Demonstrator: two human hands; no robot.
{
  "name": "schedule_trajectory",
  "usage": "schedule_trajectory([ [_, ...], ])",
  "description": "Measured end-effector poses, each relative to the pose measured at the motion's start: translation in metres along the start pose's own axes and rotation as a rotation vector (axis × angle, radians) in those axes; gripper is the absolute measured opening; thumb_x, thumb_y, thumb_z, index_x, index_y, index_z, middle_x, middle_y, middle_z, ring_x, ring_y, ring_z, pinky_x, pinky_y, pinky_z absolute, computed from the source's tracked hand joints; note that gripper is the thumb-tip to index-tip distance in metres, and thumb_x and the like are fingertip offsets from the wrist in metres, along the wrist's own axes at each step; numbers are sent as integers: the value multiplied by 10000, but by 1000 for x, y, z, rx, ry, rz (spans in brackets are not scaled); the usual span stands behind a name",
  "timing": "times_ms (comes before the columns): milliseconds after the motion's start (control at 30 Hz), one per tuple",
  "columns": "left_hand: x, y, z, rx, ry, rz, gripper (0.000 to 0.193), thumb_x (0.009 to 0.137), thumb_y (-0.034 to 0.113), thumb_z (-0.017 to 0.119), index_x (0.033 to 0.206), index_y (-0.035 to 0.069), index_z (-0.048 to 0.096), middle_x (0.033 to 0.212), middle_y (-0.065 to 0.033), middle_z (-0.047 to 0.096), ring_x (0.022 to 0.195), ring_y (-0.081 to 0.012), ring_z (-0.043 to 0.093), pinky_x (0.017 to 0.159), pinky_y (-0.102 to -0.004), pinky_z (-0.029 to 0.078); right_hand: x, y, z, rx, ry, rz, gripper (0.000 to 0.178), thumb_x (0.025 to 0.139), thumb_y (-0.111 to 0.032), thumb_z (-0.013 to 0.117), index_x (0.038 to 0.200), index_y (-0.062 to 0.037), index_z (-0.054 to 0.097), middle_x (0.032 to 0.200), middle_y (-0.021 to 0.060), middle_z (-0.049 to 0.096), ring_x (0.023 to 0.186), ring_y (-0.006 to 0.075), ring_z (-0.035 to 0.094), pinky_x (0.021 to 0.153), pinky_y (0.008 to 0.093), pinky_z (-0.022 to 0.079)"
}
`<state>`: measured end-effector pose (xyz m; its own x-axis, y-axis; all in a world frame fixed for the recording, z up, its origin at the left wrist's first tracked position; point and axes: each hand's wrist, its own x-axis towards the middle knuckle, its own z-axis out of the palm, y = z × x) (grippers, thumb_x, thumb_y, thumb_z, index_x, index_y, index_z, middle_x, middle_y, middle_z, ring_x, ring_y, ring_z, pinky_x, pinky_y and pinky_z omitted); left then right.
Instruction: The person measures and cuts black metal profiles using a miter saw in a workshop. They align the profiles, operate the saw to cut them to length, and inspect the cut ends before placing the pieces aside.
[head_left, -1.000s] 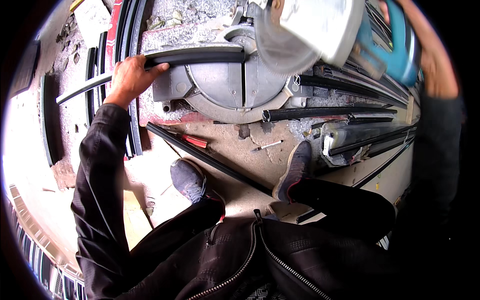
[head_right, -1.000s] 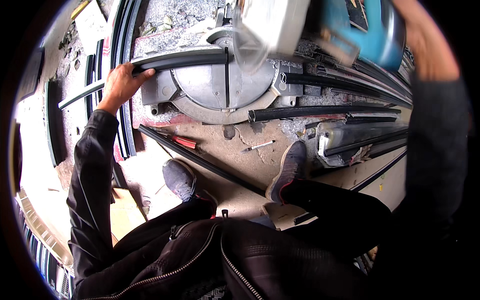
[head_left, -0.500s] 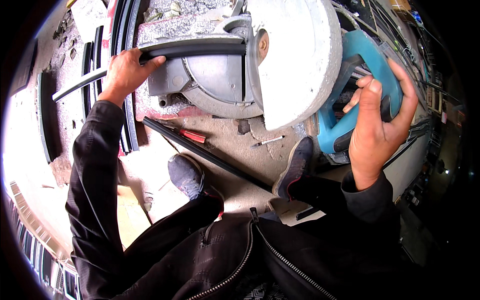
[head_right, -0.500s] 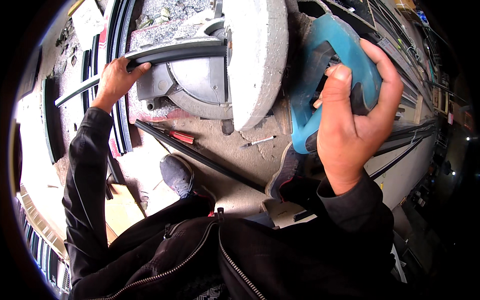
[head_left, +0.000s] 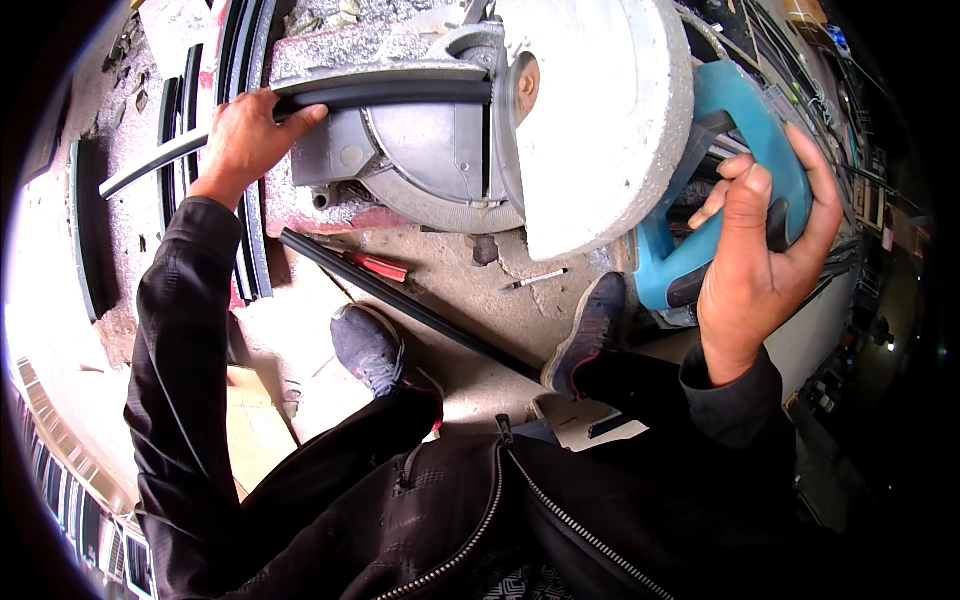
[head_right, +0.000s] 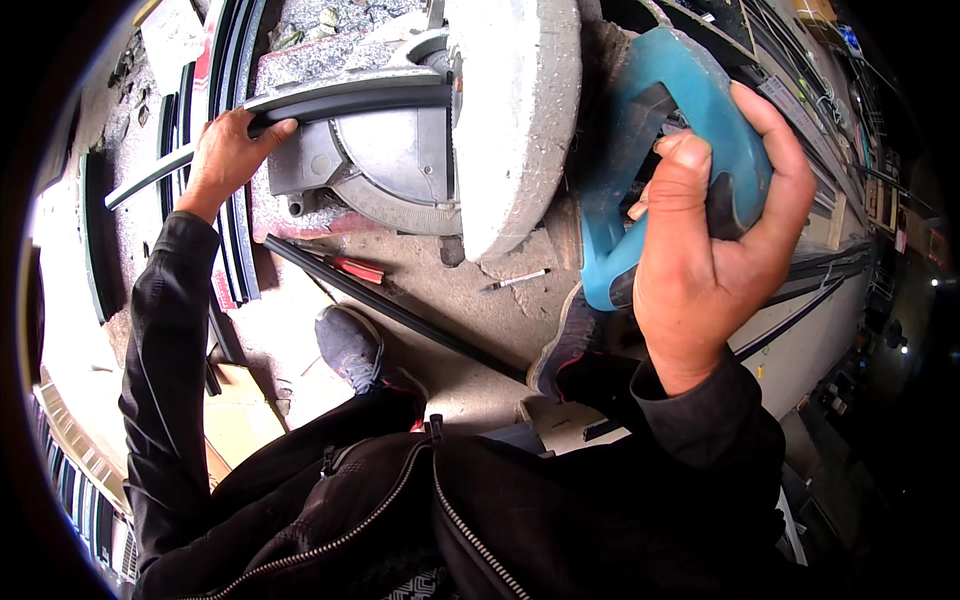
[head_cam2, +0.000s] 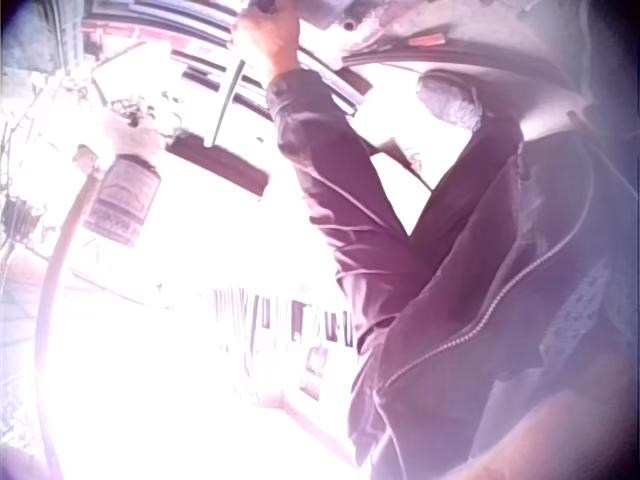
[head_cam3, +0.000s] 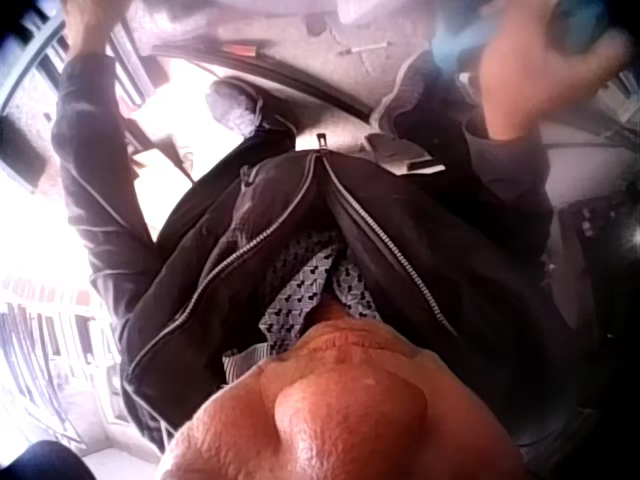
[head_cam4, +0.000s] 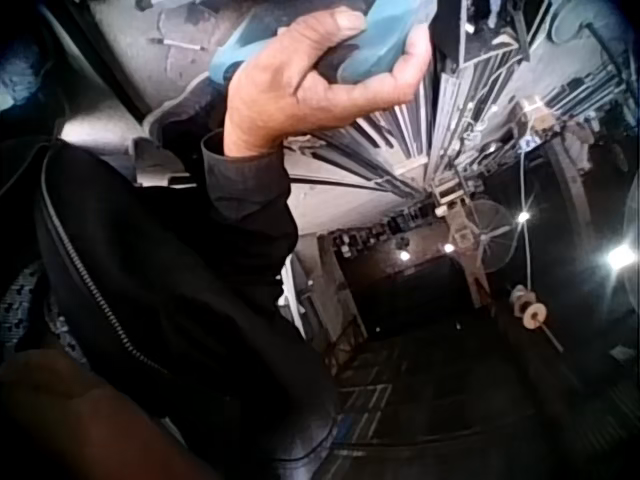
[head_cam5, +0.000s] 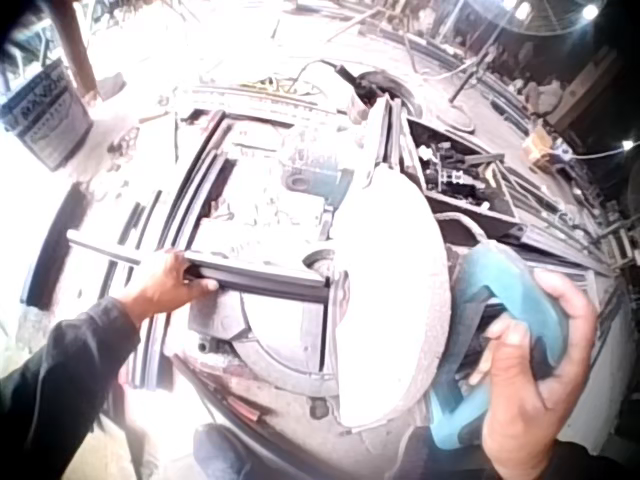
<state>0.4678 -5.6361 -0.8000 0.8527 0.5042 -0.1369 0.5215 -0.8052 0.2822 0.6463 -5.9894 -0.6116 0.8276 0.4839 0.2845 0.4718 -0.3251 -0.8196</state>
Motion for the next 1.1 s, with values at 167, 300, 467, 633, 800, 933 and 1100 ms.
schedule_trajectory([
  [167, 1, -1, 0, 2, -11, -13, 664, 887, 628, 702, 919, -34, 740, 839, -219, 733, 861, -380, 725, 868, -471, 543, -4, 5, 4, 7, 57, -30, 404, 1009, -85, 640, 1379, -31, 487, 963, 101, 680, 677, 92, 586, 600, 233, 507],
  [300, 1, -2, 2, -1, -15, -25, 676, 885, 641, 696, 909, -34, 739, 821, -215, 730, 841, -382, 726, 865, -472, 543, -7, 6, 5, 16, 55, -29, 397, 1013, -81, 628, 1381, -31, 486, 965, 103, 677, 680, 94, 586, 600, 234, 507],
  [467, 1, 0, -1, 16, -17, -16, 693, 878, 663, 688, 913, -27, 741, 818, -209, 730, 841, -383, 725, 862, -476, 541, -3, 1, 4, 21, 46, -9, 398, 1018, -91, 622, 1385, -23, 481, 970, 104, 679, 690, 92, 590, 608, 234, 515],
  [633, 2, 0, 1, -1, -29, -41, 695, 875, 671, 685, 905, -22, 737, 810, -203, 726, 836, -384, 721, 849, -479, 538, 18, -10, -1, -42, -1, -16, 398, 1012, -95, 613, 1380, -3, 494, 964, 97, 693, 715, 82, 598, 640, 226, 533],
  [800, 1, -6, 6, 13, 20, 0, 692, 874, 672, 686, 897, -18, 736, 791, -195, 720, 813, -377, 718, 840, -472, 539, 24, -14, -4, -40, -24, -8, 392, 1003, -87, 617, 1370, 1, 512, 966, 100, 704, 724, 79, 607, 649, 219, 536],
  [933, 3, -5, 5, -8, -23, -25, 693, 872, 676, 687, 892, -16, 736, 782, -189, 718, 806, -375, 718, 839, -471, 539, 23, -14, -4, -41, -21, -5, 391, 1002, -85, 617, 1370, -1, 515, 968, 103, 704, 727, 78, 609, 653, 217, 536],
  [1100, 3, -6, 5, 5, -9, -19, 696, 868, 679, 689, 884, -15, 735, 778, -187, 718, 803, -373, 719, 838, -471, 540, 24, -12, -4, -55, -18, -24, 395, 1002, -83, 613, 1374, 0, 509, 964, 105, 702, 719, 80, 608, 637, 223, 542],
])
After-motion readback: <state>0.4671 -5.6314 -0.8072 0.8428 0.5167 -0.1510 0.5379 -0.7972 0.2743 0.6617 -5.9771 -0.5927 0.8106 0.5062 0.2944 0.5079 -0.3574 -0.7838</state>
